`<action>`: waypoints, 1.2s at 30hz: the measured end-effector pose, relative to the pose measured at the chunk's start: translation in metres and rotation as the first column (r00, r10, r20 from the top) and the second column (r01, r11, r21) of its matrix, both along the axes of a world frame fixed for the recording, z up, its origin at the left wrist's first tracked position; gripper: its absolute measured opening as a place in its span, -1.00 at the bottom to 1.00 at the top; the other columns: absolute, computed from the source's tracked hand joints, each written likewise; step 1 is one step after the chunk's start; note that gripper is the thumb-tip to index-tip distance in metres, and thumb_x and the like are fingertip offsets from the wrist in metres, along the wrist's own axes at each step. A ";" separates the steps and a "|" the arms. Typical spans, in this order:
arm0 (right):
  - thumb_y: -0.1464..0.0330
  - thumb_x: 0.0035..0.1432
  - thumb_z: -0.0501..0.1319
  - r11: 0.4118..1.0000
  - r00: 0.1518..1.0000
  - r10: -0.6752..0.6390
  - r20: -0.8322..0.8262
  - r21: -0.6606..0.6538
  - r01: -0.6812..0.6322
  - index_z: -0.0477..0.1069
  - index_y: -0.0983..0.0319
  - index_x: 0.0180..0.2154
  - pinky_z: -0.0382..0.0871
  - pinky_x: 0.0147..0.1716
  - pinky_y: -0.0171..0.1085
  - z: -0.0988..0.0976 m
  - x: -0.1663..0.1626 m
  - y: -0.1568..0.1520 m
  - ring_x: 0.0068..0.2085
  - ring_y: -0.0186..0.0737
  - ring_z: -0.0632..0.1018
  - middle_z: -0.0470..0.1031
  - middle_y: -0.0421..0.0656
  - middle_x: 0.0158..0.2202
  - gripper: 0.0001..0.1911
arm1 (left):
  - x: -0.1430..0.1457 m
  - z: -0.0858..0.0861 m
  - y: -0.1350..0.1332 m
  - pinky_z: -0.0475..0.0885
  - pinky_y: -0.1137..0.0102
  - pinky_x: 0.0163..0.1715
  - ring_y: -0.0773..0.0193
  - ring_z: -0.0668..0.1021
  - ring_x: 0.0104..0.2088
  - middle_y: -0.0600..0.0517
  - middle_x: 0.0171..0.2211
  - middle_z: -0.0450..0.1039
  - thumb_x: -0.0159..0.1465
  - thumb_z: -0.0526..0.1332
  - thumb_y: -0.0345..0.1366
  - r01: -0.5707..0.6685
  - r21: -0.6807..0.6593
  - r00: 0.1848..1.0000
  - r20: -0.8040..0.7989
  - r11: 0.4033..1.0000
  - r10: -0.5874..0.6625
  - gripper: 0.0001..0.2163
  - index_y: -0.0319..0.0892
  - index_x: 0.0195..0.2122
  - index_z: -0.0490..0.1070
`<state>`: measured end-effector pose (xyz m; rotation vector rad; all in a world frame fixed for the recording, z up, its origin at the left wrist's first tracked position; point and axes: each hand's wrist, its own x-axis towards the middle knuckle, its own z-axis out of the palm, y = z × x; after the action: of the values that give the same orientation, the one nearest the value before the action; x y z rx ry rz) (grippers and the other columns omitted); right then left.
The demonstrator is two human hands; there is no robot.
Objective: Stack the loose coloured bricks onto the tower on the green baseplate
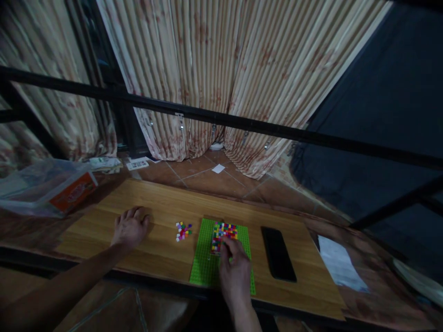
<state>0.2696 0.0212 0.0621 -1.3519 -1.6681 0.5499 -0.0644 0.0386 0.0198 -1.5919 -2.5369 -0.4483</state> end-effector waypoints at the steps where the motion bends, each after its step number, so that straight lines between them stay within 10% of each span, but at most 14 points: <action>1: 0.25 0.22 0.13 0.999 0.999 -0.031 -0.007 -0.012 0.031 0.55 0.20 -0.16 0.47 -0.18 -0.17 0.003 0.007 0.007 -0.17 -0.09 0.60 0.60 -0.05 -0.16 -0.72 | 0.000 0.000 0.000 0.22 0.06 0.09 -0.08 0.35 0.13 -0.18 0.15 0.35 0.31 -0.09 -0.14 0.001 -0.004 1.000 -0.001 1.000 -0.001 -0.54 -0.23 0.12 0.35; 20: 0.17 0.06 0.27 0.997 0.999 -0.028 -0.030 -0.077 0.025 0.65 0.07 -0.32 0.21 0.16 0.00 -0.019 0.012 0.068 0.16 0.02 0.35 0.42 -0.09 0.10 -0.78 | 0.001 0.001 -0.001 0.21 0.09 0.09 -0.04 0.35 0.14 -0.17 0.15 0.36 0.33 -0.09 -0.15 0.000 0.002 1.000 0.003 1.000 0.000 -0.55 -0.23 0.11 0.36; 27: 0.17 -0.17 0.40 0.917 0.935 0.052 -0.351 -0.353 -0.184 0.64 0.14 -0.30 0.43 -0.05 -0.09 -0.013 0.014 0.081 0.00 0.02 0.54 0.55 -0.07 0.00 -0.68 | 0.001 -0.001 0.000 0.21 0.10 0.10 -0.03 0.35 0.15 -0.17 0.16 0.36 0.32 -0.07 -0.16 -0.021 0.004 1.000 0.005 1.000 0.021 -0.55 -0.24 0.12 0.36; 36: 0.26 -0.22 0.44 0.848 0.937 0.040 -0.346 -0.485 -0.215 0.57 0.18 -0.09 0.53 -0.30 -0.15 0.005 0.011 0.084 -0.27 -0.04 0.63 0.65 -0.12 -0.22 -0.46 | -0.001 -0.003 0.000 0.21 0.09 0.10 -0.04 0.35 0.14 -0.16 0.16 0.36 0.33 -0.08 -0.15 -0.010 0.008 1.000 -0.004 1.000 0.010 -0.55 -0.24 0.11 0.36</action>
<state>0.2808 0.1048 0.0675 -1.4218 -1.3907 1.3067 -0.0653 0.0391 0.0167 -1.5749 -2.5361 -0.4530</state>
